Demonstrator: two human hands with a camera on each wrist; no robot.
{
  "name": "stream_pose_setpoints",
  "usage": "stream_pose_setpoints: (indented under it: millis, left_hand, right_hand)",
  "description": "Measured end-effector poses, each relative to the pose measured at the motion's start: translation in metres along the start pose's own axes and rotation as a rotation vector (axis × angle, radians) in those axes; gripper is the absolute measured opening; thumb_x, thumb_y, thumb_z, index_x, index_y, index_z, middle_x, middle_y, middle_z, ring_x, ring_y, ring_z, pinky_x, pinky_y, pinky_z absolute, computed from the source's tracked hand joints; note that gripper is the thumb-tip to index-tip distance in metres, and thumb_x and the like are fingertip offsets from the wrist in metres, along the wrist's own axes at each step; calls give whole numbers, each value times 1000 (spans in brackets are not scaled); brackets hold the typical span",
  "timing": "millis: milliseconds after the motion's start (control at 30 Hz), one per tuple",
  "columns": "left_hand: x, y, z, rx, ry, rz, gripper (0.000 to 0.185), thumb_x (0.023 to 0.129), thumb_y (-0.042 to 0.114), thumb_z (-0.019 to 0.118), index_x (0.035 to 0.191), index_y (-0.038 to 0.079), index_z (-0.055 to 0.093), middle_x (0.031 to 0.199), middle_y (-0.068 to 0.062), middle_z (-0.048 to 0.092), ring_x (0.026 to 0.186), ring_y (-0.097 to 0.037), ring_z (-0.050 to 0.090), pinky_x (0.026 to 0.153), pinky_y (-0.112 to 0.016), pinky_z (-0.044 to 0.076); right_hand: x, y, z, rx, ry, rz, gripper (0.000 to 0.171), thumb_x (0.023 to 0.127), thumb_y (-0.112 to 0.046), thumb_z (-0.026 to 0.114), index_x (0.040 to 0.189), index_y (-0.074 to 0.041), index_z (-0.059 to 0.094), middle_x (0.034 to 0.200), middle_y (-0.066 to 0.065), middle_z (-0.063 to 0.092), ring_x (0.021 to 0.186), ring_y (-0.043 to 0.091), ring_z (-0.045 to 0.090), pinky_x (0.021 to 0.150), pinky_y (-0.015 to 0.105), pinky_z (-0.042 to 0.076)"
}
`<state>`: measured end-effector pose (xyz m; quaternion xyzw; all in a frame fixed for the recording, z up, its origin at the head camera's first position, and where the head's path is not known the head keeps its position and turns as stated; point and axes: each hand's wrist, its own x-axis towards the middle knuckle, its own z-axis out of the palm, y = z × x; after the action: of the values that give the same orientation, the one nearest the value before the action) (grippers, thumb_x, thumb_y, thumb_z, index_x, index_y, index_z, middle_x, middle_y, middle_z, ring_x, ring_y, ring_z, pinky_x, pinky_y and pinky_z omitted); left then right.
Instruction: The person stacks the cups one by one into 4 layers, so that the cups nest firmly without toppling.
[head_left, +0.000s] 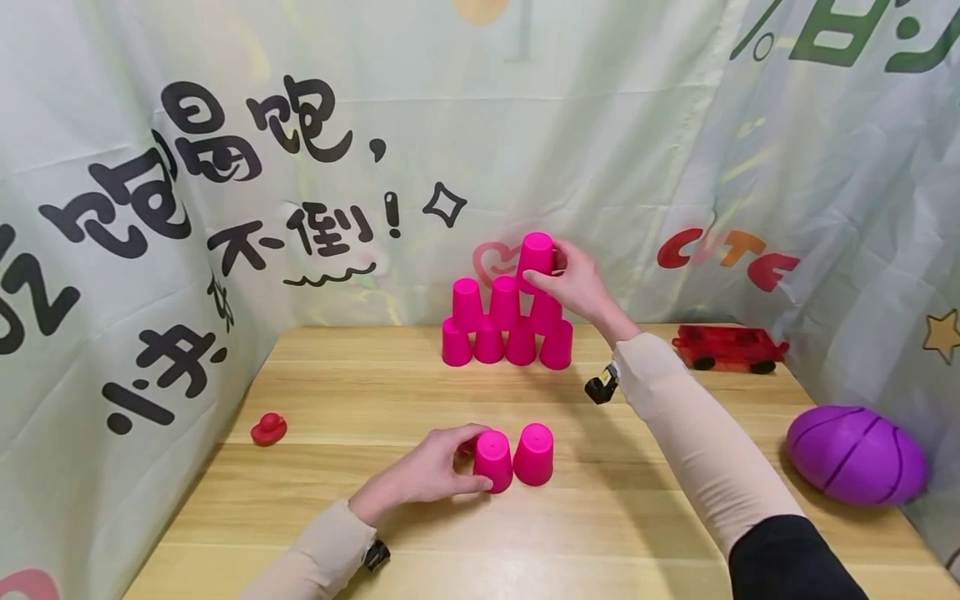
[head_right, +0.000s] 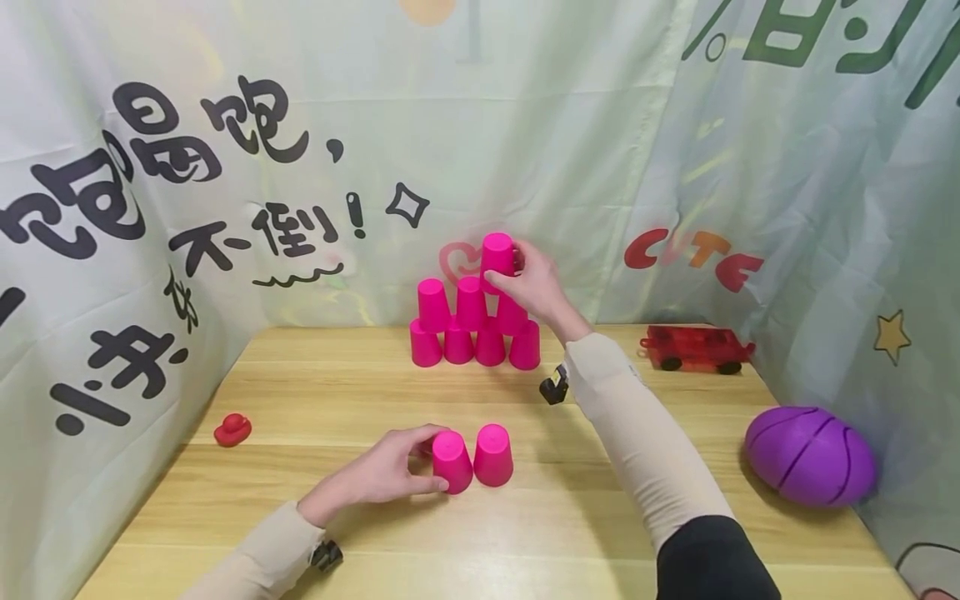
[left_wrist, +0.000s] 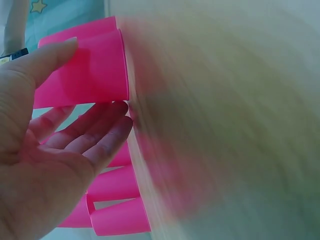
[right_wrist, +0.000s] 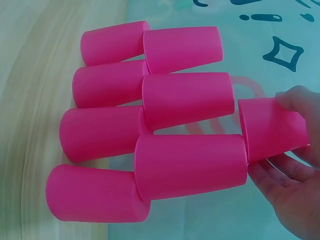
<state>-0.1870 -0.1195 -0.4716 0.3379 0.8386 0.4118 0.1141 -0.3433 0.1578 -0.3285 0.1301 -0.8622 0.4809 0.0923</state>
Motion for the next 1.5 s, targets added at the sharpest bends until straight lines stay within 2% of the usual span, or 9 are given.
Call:
stream_pose_setpoints:
  millis: [367,767,1200,1367,1500]
  left_hand:
    - [1,0,1,8,0,-4,54,89,24,86,138,18,62,121,8,73,105,-4,66,99,-30,58]
    - [2,-1,1,8,-8,-10,55,90,26,86,139,18,62,121,8,73,105,-5,66,99,-30,58]
    - [2,-1,0,7,-1,1,54,89,26,87,138,18,63,120,7,74,105,-5,67,98,-29,58]
    - [2,-2,0,14,-2,0,55,89,26,86,138,18,63,120,8,73,105,-5,67,99,-29,58]
    - [2,-3,1,12,2,-1,54,89,27,87,137,19,63,120,9,73,105,-4,67,98,-29,58]
  right_hand:
    - [8,4,2,1,-16,29,57,94,-31,78,144,-14,56,124,13,67,107,32,65,92,46,59]
    - [10,4,4,-11,-18,71,61,95,-33,78,147,-13,53,128,13,65,109,31,64,94,47,59]
    - [14,3,2,-24,-36,47,58,95,-31,78,145,-14,55,125,14,66,108,33,65,94,49,59]
    - [13,4,0,-21,-58,39,63,95,-30,77,150,-13,51,129,16,65,113,33,64,97,50,58]
    - [8,4,-6,-23,-65,45,72,96,-32,76,157,-12,45,137,18,62,122,37,61,103,53,54]
